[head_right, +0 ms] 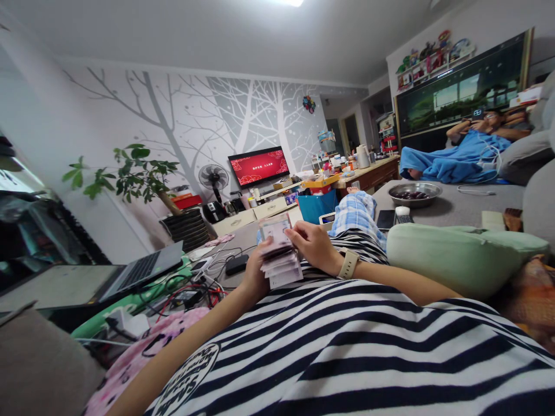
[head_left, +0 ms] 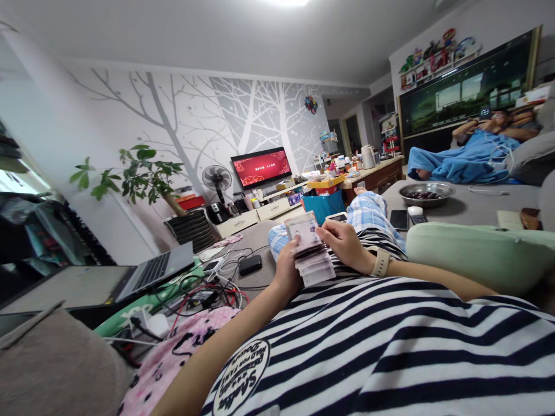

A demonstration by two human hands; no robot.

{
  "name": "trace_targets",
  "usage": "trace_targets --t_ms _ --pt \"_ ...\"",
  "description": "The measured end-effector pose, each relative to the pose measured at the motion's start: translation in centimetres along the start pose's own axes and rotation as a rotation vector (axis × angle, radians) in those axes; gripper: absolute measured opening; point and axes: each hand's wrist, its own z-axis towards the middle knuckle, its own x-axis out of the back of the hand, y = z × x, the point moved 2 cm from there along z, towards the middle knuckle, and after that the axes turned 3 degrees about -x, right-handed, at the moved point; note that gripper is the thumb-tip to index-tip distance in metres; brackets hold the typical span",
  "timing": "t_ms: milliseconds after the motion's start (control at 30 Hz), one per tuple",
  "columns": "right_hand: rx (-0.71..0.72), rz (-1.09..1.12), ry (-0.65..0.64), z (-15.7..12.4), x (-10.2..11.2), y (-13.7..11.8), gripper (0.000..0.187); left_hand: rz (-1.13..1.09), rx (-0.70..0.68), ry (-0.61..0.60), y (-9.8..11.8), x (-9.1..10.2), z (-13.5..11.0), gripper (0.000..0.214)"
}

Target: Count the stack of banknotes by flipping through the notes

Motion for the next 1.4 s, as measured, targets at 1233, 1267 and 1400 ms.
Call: trace_targets --t_ms 1233,1267,1400 --pt "0.174 0.015 -0.07 -0.7 0.2 -1.2 0.015 -0.021 0.071 -0.026 0.0 -0.5 -0.1 0.025" --pt "0.169 0.015 -0.077 -0.7 0.2 -1.3 0.015 -0.024 0.084 -0.034 -0.1 -0.5 -0.1 0.026" --pt "0.163 0.027 -0.083 -0.7 0.3 -1.5 0.018 -0.028 0.097 -0.048 0.0 -0.5 -0.1 0.028"
